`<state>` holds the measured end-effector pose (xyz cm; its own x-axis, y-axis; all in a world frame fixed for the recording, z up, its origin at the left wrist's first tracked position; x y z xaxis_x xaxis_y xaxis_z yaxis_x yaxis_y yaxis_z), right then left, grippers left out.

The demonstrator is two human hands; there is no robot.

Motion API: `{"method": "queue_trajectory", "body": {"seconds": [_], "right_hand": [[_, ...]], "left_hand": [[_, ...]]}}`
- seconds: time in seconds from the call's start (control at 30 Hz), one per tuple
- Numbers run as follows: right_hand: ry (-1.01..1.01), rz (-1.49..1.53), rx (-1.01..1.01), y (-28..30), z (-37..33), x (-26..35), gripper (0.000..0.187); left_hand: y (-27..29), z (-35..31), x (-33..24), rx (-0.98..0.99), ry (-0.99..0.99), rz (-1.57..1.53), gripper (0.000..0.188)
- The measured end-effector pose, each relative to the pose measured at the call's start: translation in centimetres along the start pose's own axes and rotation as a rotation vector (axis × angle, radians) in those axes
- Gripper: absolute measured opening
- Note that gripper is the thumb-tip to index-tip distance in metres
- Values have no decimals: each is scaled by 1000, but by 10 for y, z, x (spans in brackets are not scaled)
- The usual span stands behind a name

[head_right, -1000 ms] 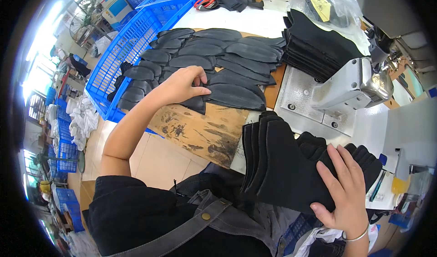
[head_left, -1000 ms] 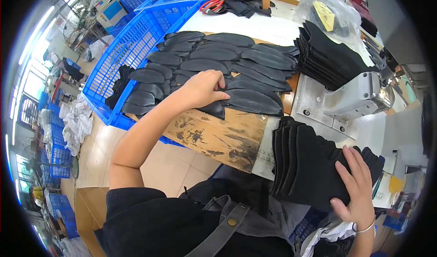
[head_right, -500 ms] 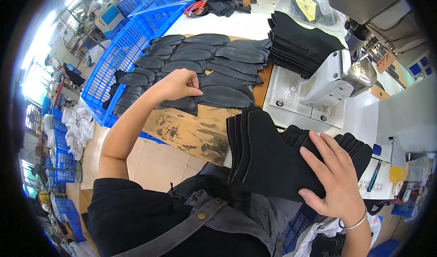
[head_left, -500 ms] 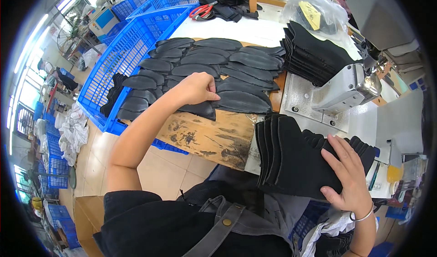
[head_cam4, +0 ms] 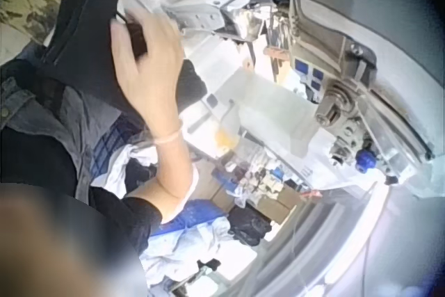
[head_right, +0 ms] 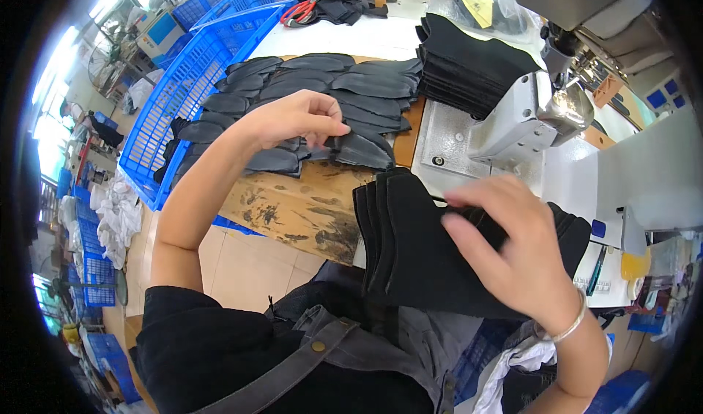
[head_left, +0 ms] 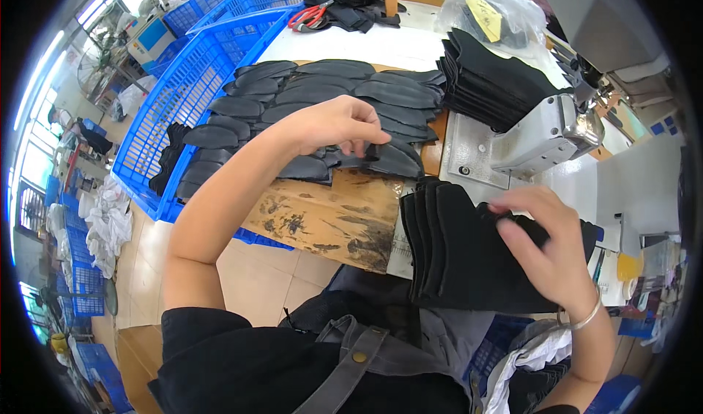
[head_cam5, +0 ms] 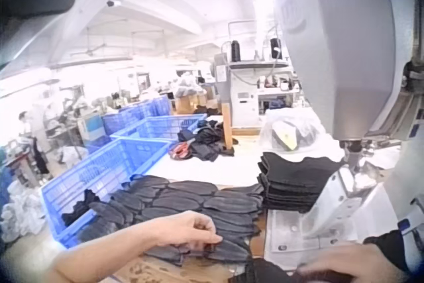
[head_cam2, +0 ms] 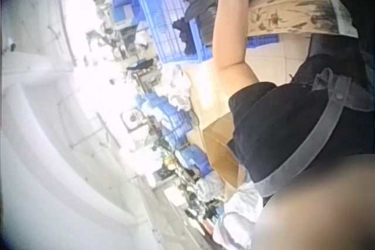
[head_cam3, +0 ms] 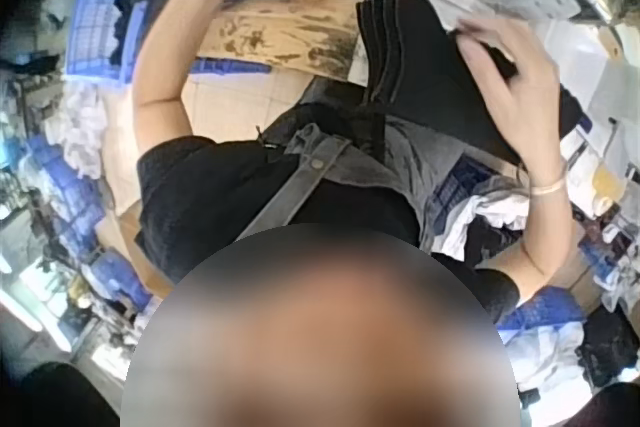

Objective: The person is matching and aligning small shoe components onto larger base fabric patterns at a manufacturing workstation.

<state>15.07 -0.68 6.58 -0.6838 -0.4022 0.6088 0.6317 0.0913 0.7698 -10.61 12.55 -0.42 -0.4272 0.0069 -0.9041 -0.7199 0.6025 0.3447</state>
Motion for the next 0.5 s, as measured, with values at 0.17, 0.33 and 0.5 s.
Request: {"method": "queue_trajectory", "body": {"seconds": [0.17, 0.33, 0.5], "right_hand": [[-168, 260, 138, -43, 85, -8, 48], [-350, 26, 346, -68, 124, -7, 56], [-170, 111, 101, -92, 134, -22, 52]], "left_hand": [[-27, 13, -12, -1, -56, -8, 24], [-25, 13, -7, -107, -74, -150, 22], [-20, 11, 3, -118, -171, -321, 26]]}}
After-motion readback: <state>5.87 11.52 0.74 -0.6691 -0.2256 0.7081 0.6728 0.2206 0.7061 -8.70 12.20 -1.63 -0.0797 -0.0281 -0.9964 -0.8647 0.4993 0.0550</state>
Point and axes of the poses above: each hand's wrist, its own z-axis towards the middle knuckle, its own y-axis out of the back of the hand, x = y × z, the point moved 5 cm from there along z, towards the middle knuckle, and after that the axes turned 6 degrees about -y, right-handed, at the moved point
